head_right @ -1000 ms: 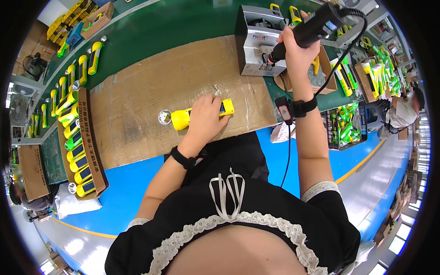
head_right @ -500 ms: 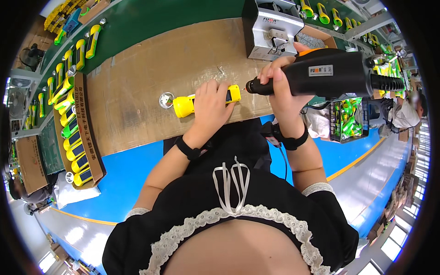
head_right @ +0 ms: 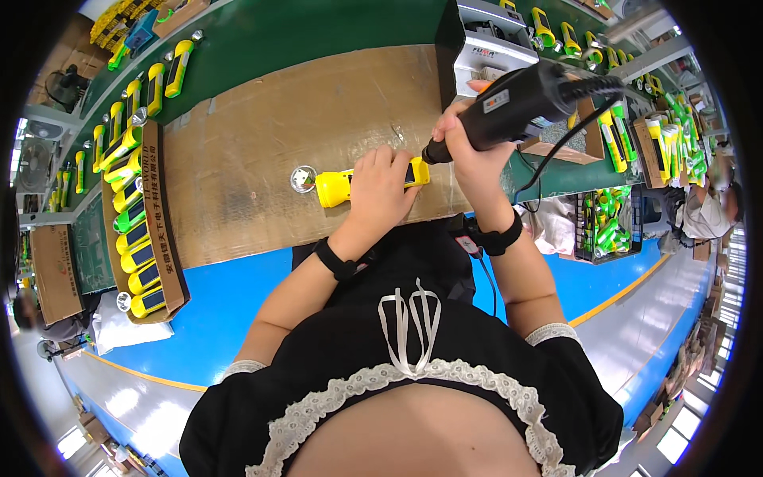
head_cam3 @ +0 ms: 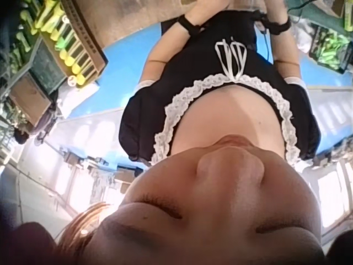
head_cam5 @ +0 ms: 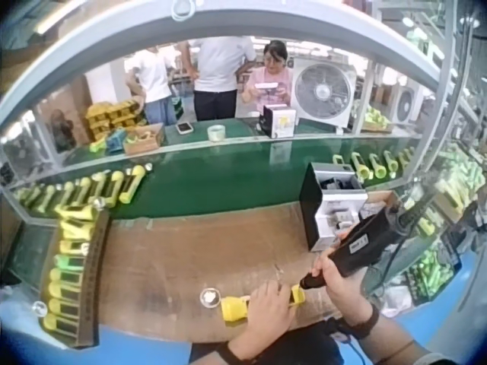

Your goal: Assembling handheld flashlights using an electric screwdriver and components from an assembly line.

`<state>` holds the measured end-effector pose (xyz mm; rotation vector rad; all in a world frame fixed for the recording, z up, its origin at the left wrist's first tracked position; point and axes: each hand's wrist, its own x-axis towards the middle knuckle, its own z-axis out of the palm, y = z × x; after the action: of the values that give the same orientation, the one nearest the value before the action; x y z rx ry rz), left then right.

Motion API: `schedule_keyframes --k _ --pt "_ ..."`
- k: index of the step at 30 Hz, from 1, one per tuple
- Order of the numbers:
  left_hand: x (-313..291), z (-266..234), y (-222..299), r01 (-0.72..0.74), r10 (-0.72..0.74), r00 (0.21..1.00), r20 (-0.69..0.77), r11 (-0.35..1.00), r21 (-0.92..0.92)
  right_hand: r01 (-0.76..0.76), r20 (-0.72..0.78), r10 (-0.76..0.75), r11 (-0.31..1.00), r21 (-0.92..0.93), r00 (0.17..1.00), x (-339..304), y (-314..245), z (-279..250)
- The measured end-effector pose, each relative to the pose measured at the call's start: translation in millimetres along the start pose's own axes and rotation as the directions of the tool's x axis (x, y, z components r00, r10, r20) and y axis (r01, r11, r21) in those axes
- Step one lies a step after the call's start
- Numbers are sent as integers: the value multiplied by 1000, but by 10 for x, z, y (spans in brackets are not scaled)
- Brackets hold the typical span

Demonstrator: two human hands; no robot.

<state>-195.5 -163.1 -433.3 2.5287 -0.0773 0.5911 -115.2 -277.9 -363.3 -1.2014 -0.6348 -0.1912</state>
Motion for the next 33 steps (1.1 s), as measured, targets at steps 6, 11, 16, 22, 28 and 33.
schedule_keyframes --k 6,11,16,22,28,33 --pt "61 -6 -24 72 -69 996 63 996 -44 -116 153 111 993 18 982 114 113 -11" --pt "67 -2 -39 66 -64 997 49 997 -38 -128 197 112 989 73 974 164 155 5" --pt "94 -43 -11 49 -47 998 51 998 -39 -158 183 149 987 37 972 151 157 17" --pt "129 -33 10 74 -72 996 61 997 -28 -170 191 180 983 -66 965 149 116 7" --pt "150 -58 17 114 -113 986 127 993 -6 24 89 -31 997 78 996 207 -92 -171" --pt "131 -37 24 59 -63 991 121 998 34 244 -138 -264 958 -148 954 635 -420 -494"
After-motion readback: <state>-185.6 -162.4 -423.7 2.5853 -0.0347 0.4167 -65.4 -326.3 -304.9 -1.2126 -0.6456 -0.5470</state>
